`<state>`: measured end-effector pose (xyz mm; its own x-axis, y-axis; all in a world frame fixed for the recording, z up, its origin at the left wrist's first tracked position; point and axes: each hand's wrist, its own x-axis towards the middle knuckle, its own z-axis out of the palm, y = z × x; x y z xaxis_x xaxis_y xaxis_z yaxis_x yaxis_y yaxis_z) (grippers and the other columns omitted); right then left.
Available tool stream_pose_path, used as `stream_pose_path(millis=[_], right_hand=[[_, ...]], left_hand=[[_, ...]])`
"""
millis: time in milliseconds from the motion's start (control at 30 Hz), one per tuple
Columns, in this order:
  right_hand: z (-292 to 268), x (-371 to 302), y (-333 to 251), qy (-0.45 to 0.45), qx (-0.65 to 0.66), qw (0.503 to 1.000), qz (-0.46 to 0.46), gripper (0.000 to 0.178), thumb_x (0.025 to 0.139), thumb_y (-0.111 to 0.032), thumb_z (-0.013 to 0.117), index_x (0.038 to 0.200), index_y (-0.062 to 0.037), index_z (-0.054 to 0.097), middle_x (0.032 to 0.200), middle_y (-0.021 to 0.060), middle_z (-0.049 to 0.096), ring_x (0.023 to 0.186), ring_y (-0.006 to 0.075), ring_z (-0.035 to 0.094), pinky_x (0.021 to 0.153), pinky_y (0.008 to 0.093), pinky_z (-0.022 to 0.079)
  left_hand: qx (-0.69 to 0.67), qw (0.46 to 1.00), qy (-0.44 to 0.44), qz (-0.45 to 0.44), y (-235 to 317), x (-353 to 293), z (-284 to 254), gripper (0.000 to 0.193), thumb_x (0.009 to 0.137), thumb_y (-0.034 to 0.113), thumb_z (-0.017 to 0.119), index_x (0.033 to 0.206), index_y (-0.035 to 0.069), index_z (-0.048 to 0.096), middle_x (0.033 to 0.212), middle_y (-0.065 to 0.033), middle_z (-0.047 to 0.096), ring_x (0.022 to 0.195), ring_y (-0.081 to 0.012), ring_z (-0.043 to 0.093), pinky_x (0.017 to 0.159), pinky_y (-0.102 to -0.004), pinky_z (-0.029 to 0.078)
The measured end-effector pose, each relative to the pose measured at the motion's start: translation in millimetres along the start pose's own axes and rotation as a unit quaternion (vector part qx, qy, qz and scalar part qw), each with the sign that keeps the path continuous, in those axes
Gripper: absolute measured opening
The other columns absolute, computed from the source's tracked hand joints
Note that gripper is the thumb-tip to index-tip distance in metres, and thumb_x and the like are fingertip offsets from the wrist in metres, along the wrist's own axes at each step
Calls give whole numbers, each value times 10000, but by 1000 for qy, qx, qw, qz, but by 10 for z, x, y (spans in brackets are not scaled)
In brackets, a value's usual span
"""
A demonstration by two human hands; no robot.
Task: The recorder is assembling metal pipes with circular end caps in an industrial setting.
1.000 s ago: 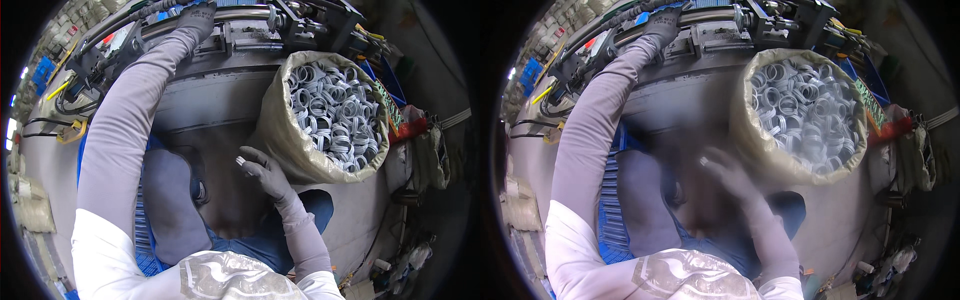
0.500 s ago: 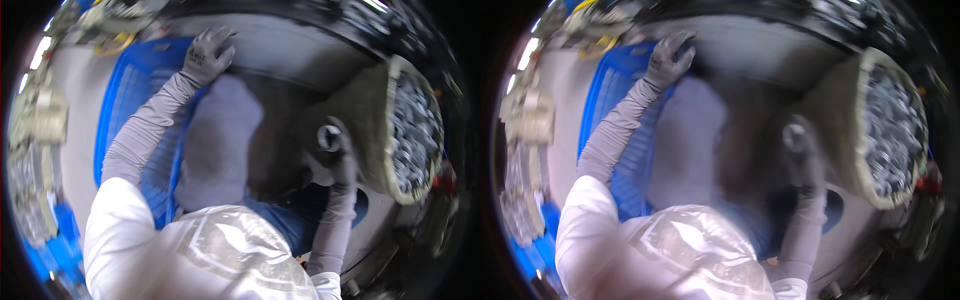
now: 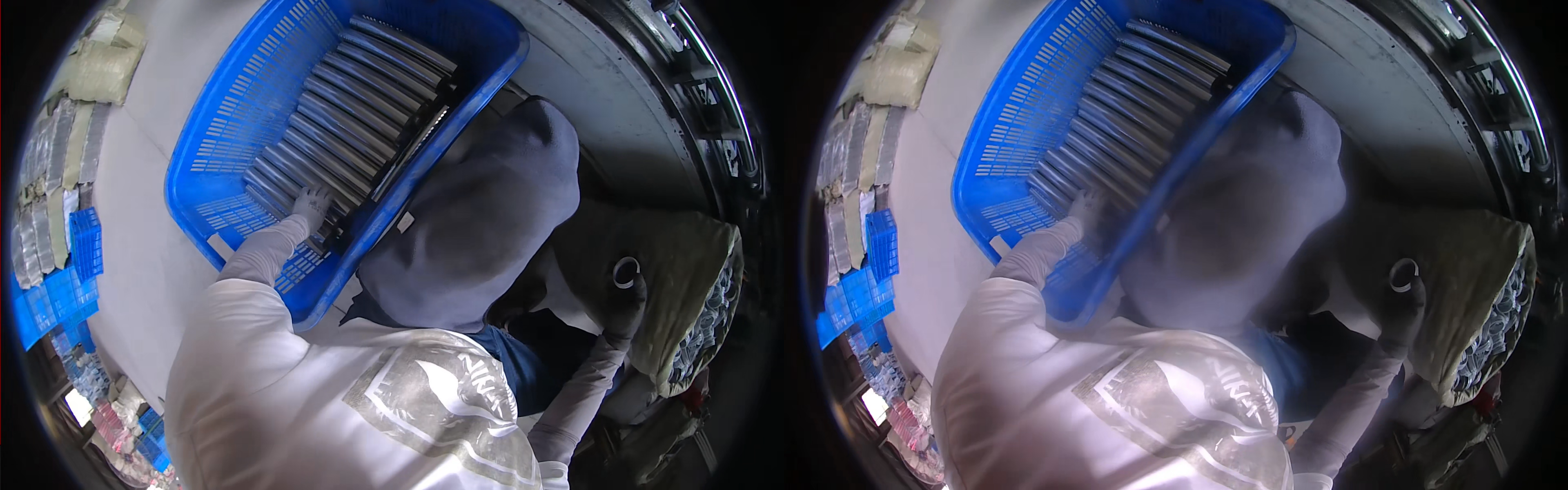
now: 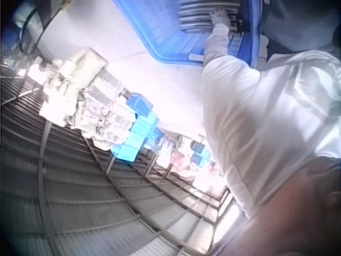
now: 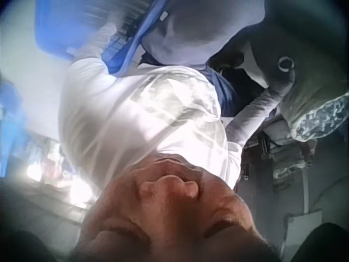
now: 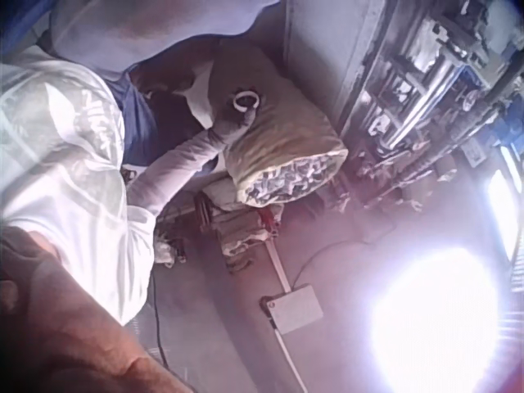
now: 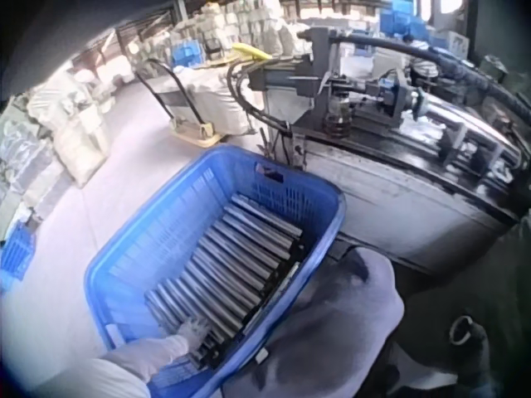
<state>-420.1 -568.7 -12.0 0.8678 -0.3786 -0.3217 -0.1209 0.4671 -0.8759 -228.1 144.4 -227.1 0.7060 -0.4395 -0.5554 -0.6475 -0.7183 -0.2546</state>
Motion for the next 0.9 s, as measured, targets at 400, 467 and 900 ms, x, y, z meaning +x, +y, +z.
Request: stream_pose_path(millis=[400, 467, 900], right_hand=[[1213, -78, -344, 96, 29, 994, -37, 436, 1007, -176, 601, 1401, 9, 576, 1272, 145, 673, 1043, 234, 674, 905, 388, 576], [1253, -95, -336, 92, 4, 995, -49, 450, 960, -34, 660, 1400, 9, 571, 1258, 139, 673, 1022, 220, 680, 875, 357, 581], [1122, -204, -216, 44, 174, 971, -158, 329, 1086, -265, 550, 1302, -24, 608, 1113, 94, 691, 994, 212, 698, 873, 342, 579]], left_hand=[[-93, 977, 194, -1, 19, 1006, -699, 287, 842, 280, 749, 1057, 97, 694, 1128, -180, 680, 1101, -365, 660, 968, -494, 484], [-450, 854, 256, 51, -337, 1233, -1200, 285, 849, 225, 764, 1047, 54, 652, 1098, -186, 675, 1013, -318, 681, 887, -441, 521], [-123, 798, 448, 383, 1891, -143, -5268, 625, 702, 289, 827, 1248, 70, 617, 1097, -116, 683, 1029, -316, 653, 908, -445, 488]])
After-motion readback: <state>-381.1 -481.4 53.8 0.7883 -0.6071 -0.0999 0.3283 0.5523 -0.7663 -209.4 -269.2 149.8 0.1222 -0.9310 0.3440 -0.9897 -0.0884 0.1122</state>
